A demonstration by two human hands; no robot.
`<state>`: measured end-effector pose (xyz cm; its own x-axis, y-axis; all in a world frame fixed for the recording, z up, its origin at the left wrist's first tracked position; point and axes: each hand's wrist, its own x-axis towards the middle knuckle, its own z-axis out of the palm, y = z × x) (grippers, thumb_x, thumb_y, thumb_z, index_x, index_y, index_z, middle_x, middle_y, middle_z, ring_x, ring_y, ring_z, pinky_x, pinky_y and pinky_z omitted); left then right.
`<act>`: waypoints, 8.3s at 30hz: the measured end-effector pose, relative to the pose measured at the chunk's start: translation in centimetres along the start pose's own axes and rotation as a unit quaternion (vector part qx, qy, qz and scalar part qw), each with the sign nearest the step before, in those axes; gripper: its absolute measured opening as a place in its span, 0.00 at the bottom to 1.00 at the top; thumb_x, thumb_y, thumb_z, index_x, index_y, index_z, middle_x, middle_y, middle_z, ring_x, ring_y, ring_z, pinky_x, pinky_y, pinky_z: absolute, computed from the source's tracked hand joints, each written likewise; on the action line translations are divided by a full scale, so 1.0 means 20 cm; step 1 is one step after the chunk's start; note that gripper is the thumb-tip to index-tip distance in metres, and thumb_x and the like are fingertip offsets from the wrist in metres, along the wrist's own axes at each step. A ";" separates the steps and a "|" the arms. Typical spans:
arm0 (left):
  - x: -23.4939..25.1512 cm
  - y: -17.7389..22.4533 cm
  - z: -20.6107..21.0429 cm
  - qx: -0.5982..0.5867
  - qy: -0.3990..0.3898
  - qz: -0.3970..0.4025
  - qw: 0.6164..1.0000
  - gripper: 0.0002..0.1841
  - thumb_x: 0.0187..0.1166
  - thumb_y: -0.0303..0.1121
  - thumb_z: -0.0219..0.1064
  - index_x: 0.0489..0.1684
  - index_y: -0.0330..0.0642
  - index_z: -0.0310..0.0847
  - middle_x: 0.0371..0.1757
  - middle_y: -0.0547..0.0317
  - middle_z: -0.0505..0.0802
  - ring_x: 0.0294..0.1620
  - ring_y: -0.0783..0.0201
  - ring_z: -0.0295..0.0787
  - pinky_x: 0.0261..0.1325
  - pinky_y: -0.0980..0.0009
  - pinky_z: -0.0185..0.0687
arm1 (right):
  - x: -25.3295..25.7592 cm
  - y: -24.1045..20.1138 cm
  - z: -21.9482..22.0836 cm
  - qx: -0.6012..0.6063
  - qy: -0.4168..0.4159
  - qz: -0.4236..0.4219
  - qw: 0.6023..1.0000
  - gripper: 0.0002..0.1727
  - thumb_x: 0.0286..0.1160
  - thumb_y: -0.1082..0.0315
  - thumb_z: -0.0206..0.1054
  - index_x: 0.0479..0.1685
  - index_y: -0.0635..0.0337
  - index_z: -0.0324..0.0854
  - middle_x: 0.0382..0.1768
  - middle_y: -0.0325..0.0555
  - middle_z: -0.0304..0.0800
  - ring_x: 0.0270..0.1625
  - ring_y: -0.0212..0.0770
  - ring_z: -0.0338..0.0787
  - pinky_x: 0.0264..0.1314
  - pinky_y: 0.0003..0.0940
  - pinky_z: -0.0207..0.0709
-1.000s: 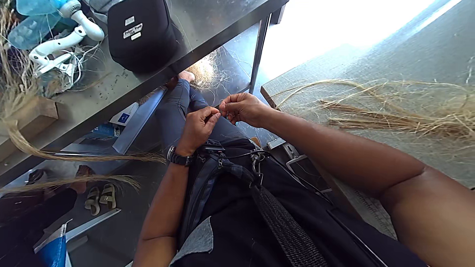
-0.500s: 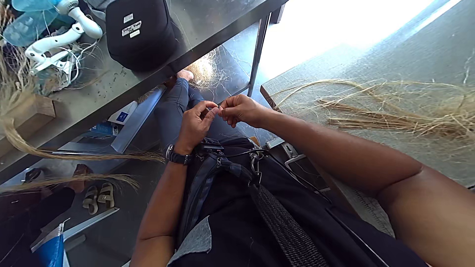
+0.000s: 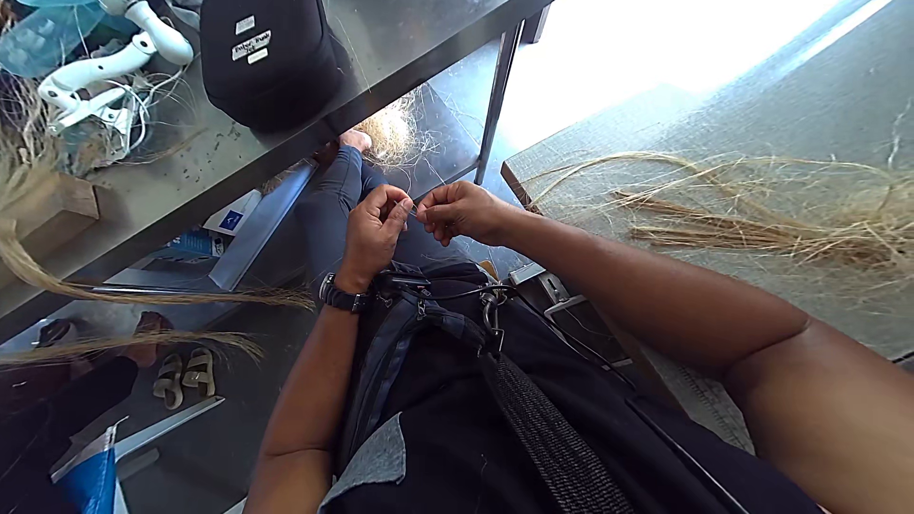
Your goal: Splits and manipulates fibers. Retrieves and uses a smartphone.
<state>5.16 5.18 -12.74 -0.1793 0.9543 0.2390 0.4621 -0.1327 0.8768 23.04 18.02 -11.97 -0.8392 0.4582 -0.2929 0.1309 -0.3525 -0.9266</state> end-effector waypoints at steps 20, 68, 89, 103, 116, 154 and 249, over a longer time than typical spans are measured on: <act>-0.02 -0.01 -0.01 0.074 -0.005 0.030 0.997 0.09 0.88 0.37 0.63 0.52 0.47 0.89 0.24 0.61 0.86 0.15 0.68 0.74 0.17 0.74 0.71 | 0.02 -0.04 -0.05 0.155 0.148 0.035 0.976 0.06 0.83 0.70 0.63 0.38 0.58 0.83 0.31 0.40 0.86 0.30 0.36 0.86 0.35 0.32 0.84; 0.00 0.01 0.04 0.074 0.009 0.029 0.997 0.12 0.86 0.35 0.64 0.63 0.49 0.85 0.16 0.62 0.74 0.08 0.67 0.60 0.10 0.74 0.57 | 0.01 0.00 -0.01 0.064 0.037 -0.055 0.996 0.04 0.84 0.74 0.65 0.43 0.68 0.81 0.31 0.45 0.89 0.28 0.35 0.90 0.37 0.32 0.89; 0.01 0.02 0.00 0.100 -0.093 0.041 0.990 0.06 0.84 0.32 0.67 0.46 0.46 0.90 0.24 0.64 0.86 0.16 0.71 0.73 0.19 0.74 0.70 | 0.03 -0.05 -0.09 0.174 0.109 -0.049 0.977 0.05 0.85 0.73 0.63 0.41 0.64 0.82 0.28 0.42 0.86 0.27 0.35 0.86 0.37 0.32 0.87; 0.00 0.00 -0.12 -0.150 -0.152 0.094 0.972 0.08 0.78 0.38 0.66 0.30 0.47 0.83 0.68 0.54 0.83 0.50 0.64 0.87 0.45 0.69 0.87 | 0.02 -0.05 -0.08 0.199 0.102 -0.036 0.974 0.04 0.84 0.72 0.64 0.40 0.62 0.82 0.28 0.41 0.85 0.27 0.35 0.87 0.36 0.31 0.87; 0.02 -0.01 -0.08 -0.312 -0.204 0.072 0.925 0.10 0.83 0.40 0.64 0.35 0.46 0.79 0.38 0.54 0.89 0.42 0.54 0.91 0.50 0.55 0.89 | 0.02 -0.05 -0.07 0.230 0.055 -0.044 0.971 0.05 0.83 0.74 0.63 0.38 0.60 0.81 0.28 0.43 0.86 0.27 0.36 0.86 0.36 0.32 0.87; 0.01 0.02 -0.06 -0.307 -0.336 0.045 0.889 0.11 0.85 0.36 0.59 0.33 0.41 0.79 0.31 0.58 0.86 0.35 0.63 0.86 0.43 0.64 0.85 | 0.02 -0.04 -0.06 0.089 0.134 -0.124 0.979 0.04 0.82 0.74 0.64 0.38 0.62 0.80 0.26 0.42 0.84 0.23 0.33 0.82 0.25 0.26 0.79; -0.05 0.06 0.01 -0.062 -0.023 -0.048 0.997 0.07 0.87 0.35 0.62 0.43 0.46 0.86 0.12 0.59 0.72 0.05 0.67 0.55 0.08 0.75 0.52 | 0.01 -0.04 -0.09 -0.149 0.068 -0.138 0.977 0.05 0.79 0.73 0.67 0.45 0.67 0.84 0.35 0.48 0.90 0.30 0.39 0.92 0.33 0.36 0.91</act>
<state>5.94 4.13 -12.04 -0.1760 0.9752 0.1340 0.3338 -0.0689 0.9401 23.71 19.91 -11.78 -0.7893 0.6132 -0.0314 0.0738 0.0440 -0.9963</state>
